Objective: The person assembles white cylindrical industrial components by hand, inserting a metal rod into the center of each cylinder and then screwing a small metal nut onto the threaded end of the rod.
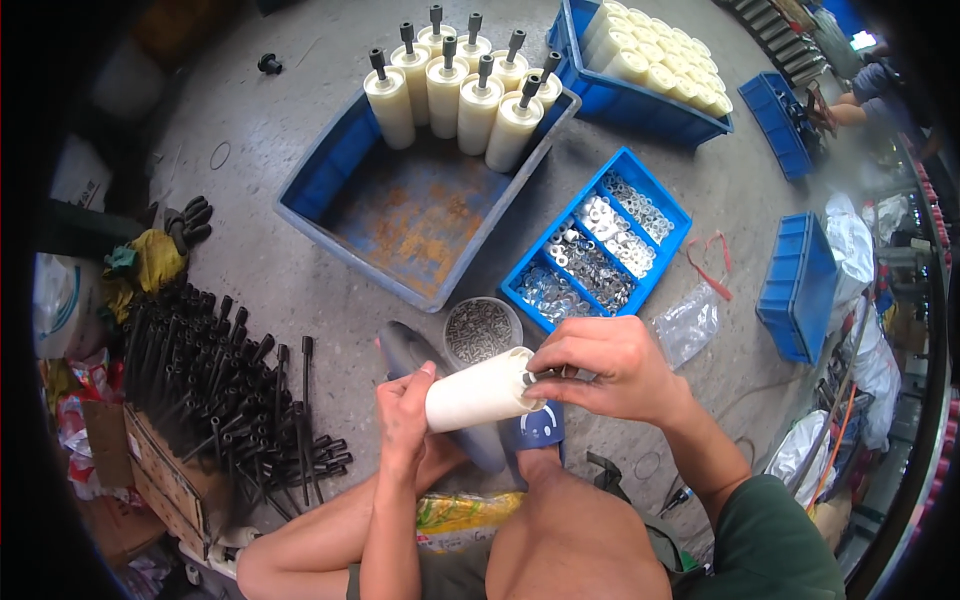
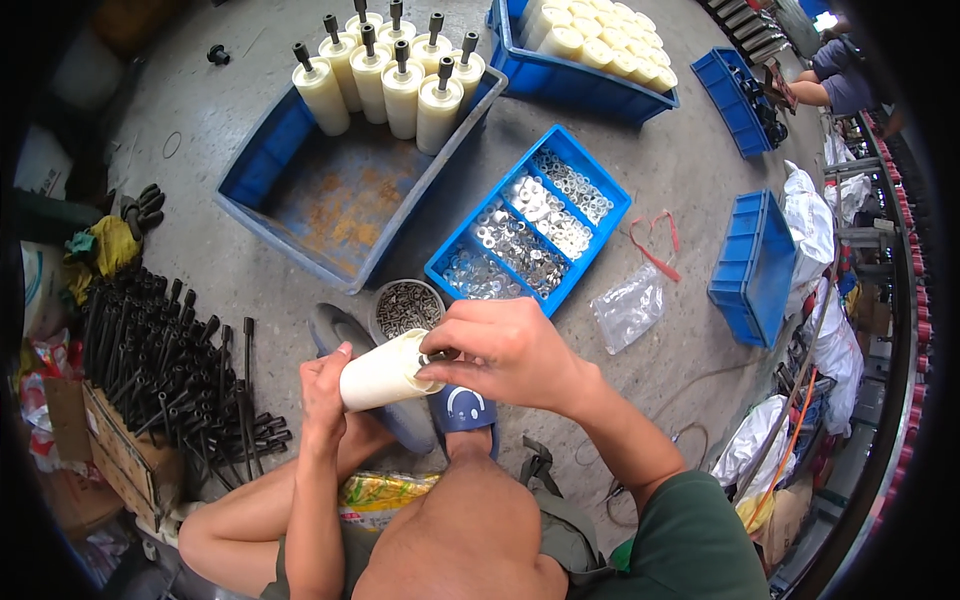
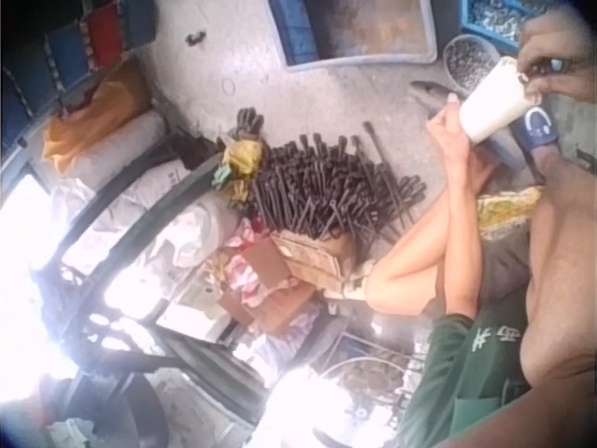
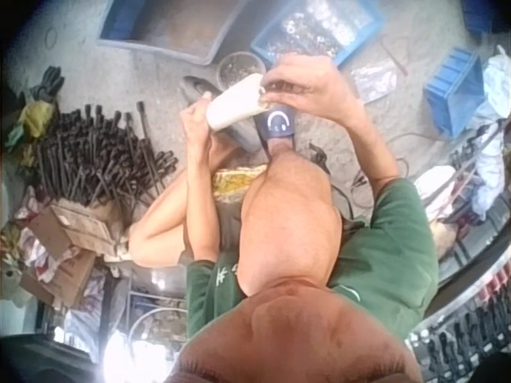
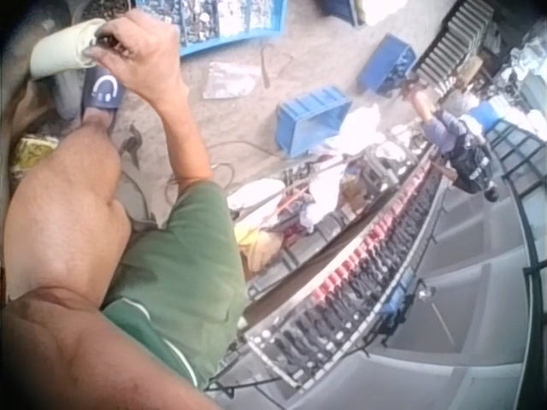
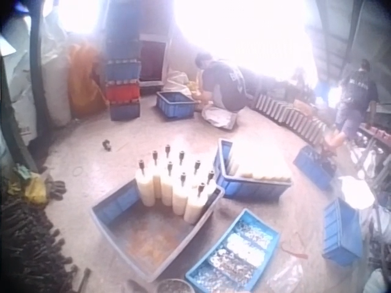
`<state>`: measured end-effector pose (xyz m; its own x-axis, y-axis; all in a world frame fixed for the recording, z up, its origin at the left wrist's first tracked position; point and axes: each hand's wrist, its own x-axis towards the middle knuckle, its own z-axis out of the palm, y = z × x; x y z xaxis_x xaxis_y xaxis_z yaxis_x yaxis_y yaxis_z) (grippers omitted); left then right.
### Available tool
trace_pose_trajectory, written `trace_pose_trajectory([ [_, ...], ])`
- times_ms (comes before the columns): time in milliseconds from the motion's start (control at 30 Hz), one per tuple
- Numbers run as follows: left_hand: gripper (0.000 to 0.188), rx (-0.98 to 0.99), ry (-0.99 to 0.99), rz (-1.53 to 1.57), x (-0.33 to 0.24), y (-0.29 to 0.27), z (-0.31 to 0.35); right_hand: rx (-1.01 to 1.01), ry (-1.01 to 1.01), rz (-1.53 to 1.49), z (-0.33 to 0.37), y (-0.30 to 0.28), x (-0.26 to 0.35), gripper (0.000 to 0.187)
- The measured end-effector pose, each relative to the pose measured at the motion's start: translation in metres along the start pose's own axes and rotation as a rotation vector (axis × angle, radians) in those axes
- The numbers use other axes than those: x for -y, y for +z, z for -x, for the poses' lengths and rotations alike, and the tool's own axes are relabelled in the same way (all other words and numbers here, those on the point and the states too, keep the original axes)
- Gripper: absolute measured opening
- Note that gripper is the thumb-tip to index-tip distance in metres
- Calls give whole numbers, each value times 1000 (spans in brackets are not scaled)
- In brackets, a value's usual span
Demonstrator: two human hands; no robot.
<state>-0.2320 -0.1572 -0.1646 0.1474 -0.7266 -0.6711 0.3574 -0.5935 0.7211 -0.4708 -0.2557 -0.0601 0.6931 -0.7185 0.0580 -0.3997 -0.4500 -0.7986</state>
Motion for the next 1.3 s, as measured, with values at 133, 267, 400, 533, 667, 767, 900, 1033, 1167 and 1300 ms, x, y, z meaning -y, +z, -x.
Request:
trace_pose_trajectory([
  [133, 37, -12, 33, -31, 9, -10, -4, -219, 154, -135, -2, -10, -41, 17],
  [267, 37, 13, 59, -35, 12, -6, -9, -410, 342, 431, -3, -35, -170, 21],
  [400, 38, -7, 37, -38, 15, -10, -10, -277, 318, 672, -7, -33, -236, 30],
  [533, 39, -25, 41, -52, 19, -12, -11, -222, 352, 737, -7, -36, -246, 27],
  [667, 39, -19, 34, -40, 15, -7, -9, -218, 424, 774, -6, -38, -254, 27],
  [767, 38, -11, 23, -20, 10, -4, -8, -319, 364, 679, -2, -42, -246, 28],
  [900, 36, -29, 24, -13, 9, -4, -5, -565, 508, -228, -1, -35, -181, 29],
  [1033, 36, -37, 16, 18, 8, -2, -5, -356, 462, -682, 9, -8, -71, 33],
  [1167, 37, -33, 7, 27, 6, 0, -4, -182, 311, -652, 16, 8, -37, 26],
  [1300, 37, -24, 25, -13, 9, -2, -4, -186, 272, -751, 25, 9, -43, 28],
])
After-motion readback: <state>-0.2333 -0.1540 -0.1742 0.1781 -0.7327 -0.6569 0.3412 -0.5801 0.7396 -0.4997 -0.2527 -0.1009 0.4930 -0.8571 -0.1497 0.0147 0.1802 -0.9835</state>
